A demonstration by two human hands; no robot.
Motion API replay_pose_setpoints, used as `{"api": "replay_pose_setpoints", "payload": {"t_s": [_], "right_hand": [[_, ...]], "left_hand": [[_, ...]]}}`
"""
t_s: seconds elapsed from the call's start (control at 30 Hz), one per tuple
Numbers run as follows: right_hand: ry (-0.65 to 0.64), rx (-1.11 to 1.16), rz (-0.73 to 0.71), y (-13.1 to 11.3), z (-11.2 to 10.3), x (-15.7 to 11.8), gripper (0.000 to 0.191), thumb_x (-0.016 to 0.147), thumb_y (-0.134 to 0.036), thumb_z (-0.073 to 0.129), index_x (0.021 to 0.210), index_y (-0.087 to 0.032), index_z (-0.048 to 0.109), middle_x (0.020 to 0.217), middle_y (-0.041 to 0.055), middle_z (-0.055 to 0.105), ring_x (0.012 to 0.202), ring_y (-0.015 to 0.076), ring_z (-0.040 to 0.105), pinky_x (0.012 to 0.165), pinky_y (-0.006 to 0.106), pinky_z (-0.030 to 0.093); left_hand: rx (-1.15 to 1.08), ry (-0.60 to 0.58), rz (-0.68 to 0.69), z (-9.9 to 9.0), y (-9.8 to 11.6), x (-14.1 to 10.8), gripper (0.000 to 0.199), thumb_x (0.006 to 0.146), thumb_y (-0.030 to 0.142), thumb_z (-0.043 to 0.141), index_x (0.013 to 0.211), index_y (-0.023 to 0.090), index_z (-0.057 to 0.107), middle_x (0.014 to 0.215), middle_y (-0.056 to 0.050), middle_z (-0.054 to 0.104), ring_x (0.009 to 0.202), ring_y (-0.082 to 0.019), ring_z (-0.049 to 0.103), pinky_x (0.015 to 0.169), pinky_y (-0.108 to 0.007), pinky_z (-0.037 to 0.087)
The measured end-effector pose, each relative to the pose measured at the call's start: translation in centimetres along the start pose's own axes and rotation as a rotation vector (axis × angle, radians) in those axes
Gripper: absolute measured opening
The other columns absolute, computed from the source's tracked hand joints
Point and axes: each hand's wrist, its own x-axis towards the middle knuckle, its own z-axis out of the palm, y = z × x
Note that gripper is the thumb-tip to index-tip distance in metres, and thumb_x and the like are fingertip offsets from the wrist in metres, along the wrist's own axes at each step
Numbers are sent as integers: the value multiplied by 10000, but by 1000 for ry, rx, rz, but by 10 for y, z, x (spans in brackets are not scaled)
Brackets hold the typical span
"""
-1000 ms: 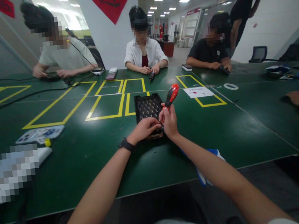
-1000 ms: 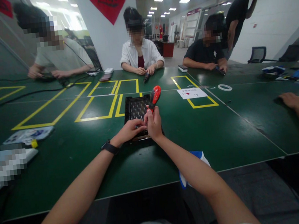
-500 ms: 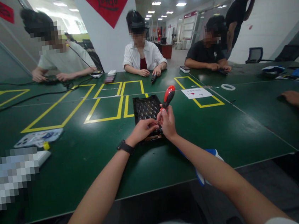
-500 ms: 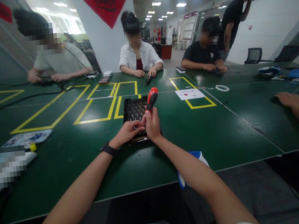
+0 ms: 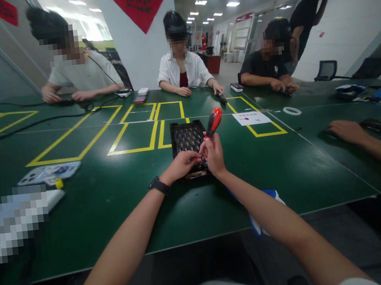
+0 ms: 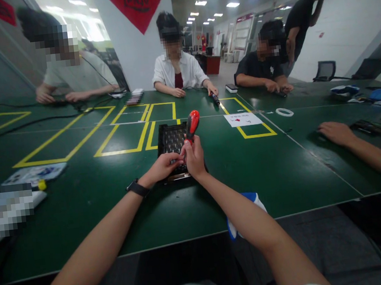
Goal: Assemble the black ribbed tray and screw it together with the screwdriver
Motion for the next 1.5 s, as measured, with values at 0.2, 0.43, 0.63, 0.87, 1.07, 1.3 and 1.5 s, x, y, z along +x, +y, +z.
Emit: {"api": "replay_pose_setpoints", "payload": {"t_s": [0.2,0.43,0.63,0.87,1.07,1.3,1.5], "right_hand": [[17,-9,-32,-2,2,-2,266,899,-411,414,1081,-224,467,591,-68,482,461,57,403,467,183,343],[4,27,3,-1,0,1,282,898,-431,400,1087,-229,455,595,-73,486,406,46,346,411,179,305],[28,17,1,-3,1,-1,284,893,-432,407,1084,-229,461,599,-71,483,404,43,337,407,176,297],[51,-25,-25,-3,0,0,283,891,-426,400,1062,-215,478,613,-58,483,472,66,396,478,191,352],[258,-303,-133,-5,-5,5,254,802,-413,555,892,-177,573,789,5,552,673,106,491,671,247,435],[130,-289,-139,-1,-4,7,220,784,-336,575,930,-175,604,947,33,614,889,142,576,887,293,431],[69,-359,-42,6,-4,6,226,752,-343,606,912,-185,631,815,13,648,732,148,588,801,315,460]], "left_hand": [[-12,63,-96,2,1,-1,220,778,367,628,766,148,636,716,-6,644,656,-127,567,641,-234,425],[-52,16,-45,1,-2,-1,160,827,265,556,841,165,681,812,-24,700,736,-144,625,707,-242,445],[-19,-26,-24,1,-3,1,169,833,302,549,867,171,651,841,-26,675,776,-150,603,743,-263,448],[-2,-2,-46,1,-3,0,163,806,329,596,783,168,612,755,-16,628,719,-146,567,705,-271,438],[-62,363,-57,4,-2,-1,233,851,264,525,1070,185,543,933,-43,594,844,-150,554,794,-288,441],[-39,605,-324,4,-8,-2,92,848,249,496,800,190,444,683,31,452,619,-116,435,605,-245,353],[74,524,-361,4,-13,-4,310,829,263,494,600,192,298,554,47,347,550,-110,353,557,-248,271]]}}
